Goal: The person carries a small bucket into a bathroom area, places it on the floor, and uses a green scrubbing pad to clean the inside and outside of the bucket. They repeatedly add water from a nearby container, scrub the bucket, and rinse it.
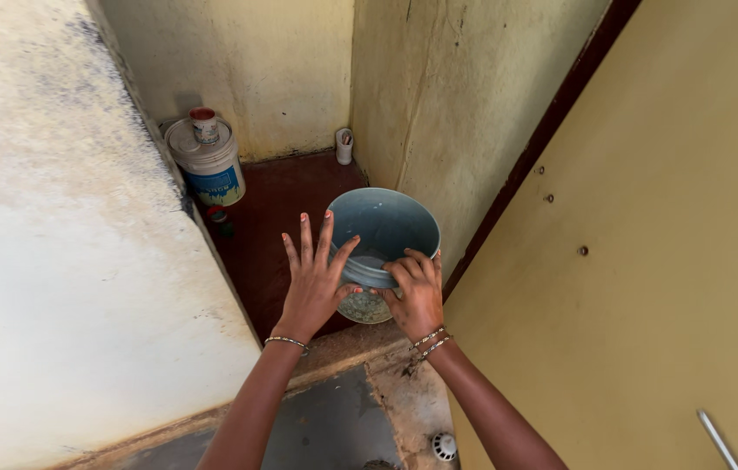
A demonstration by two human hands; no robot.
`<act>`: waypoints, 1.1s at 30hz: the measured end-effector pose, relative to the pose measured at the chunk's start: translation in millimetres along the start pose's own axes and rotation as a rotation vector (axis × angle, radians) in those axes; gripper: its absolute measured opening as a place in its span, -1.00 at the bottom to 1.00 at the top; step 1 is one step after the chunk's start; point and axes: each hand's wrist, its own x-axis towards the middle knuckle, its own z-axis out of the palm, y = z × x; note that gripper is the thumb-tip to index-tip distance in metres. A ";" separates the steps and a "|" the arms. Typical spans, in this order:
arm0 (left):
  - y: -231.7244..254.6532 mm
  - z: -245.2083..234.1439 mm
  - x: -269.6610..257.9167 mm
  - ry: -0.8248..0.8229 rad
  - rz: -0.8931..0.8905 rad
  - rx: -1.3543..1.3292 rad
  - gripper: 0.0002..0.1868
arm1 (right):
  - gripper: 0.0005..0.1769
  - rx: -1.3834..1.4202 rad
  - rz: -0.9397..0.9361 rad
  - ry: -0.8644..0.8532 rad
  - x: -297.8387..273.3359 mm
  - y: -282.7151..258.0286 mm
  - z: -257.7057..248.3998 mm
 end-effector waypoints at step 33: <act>-99.7 85.9 89.1 0.447 -0.384 0.014 -0.71 | -0.46 0.349 -0.752 -0.236 227.3 137.3 148.4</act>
